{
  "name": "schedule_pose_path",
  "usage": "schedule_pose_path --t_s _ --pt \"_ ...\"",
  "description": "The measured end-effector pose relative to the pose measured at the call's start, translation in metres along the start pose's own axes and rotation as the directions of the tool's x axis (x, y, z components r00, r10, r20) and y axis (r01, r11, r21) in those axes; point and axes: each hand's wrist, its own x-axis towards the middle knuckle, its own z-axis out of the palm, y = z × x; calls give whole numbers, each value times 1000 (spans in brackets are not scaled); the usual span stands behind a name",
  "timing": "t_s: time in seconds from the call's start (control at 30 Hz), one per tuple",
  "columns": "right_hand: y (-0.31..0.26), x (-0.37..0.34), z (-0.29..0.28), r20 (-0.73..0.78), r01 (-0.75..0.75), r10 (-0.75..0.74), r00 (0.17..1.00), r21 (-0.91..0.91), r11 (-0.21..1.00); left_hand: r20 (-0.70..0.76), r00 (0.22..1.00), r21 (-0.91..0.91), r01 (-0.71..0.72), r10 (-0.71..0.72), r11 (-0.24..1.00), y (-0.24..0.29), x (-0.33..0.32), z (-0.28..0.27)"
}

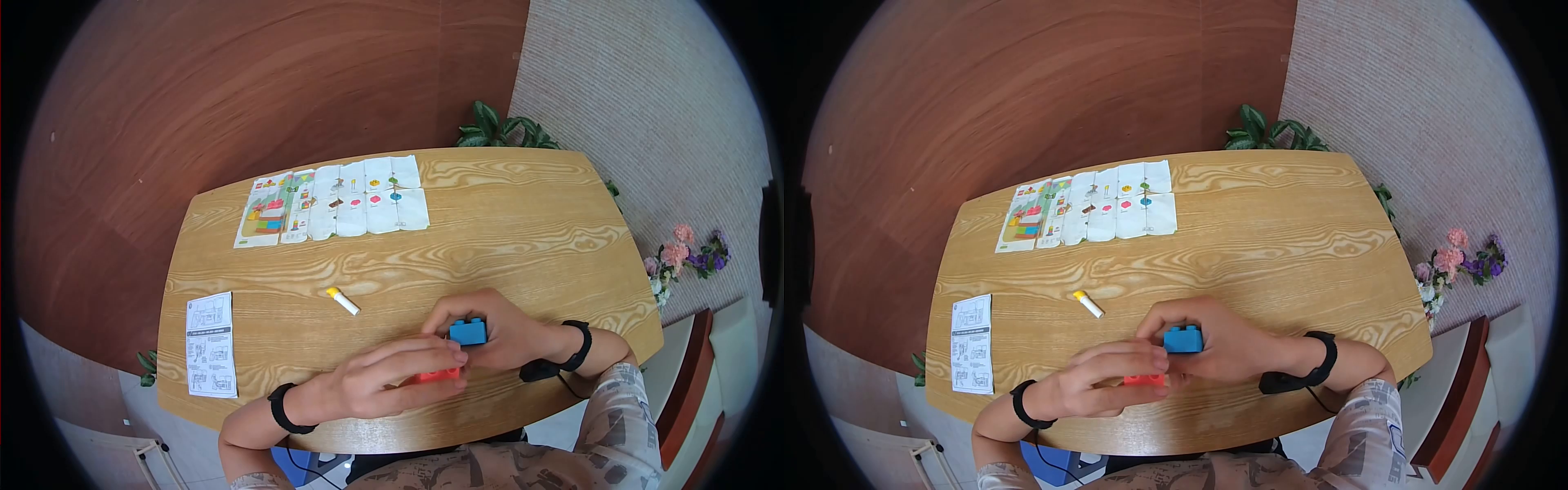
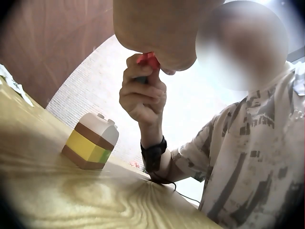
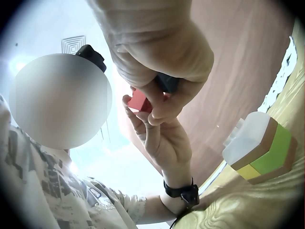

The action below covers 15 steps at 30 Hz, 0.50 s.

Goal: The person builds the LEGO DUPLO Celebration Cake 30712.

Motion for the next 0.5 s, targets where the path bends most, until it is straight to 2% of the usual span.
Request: schedule_pose_path --t_s 0.17,0.37,0.5 --pt "-1 0 -1 22 -7 9 1000 -61 998 -11 1000 3 4 -4 1000 1 2 -1" --pt "-12 -2 3 -48 63 -79 996 -277 959 -43 998 -16 46 -47 999 1 2 4" --pt "-12 -1 3 -111 7 -46 993 -329 944 -59 997 -9 44 -44 999 5 3 -2"
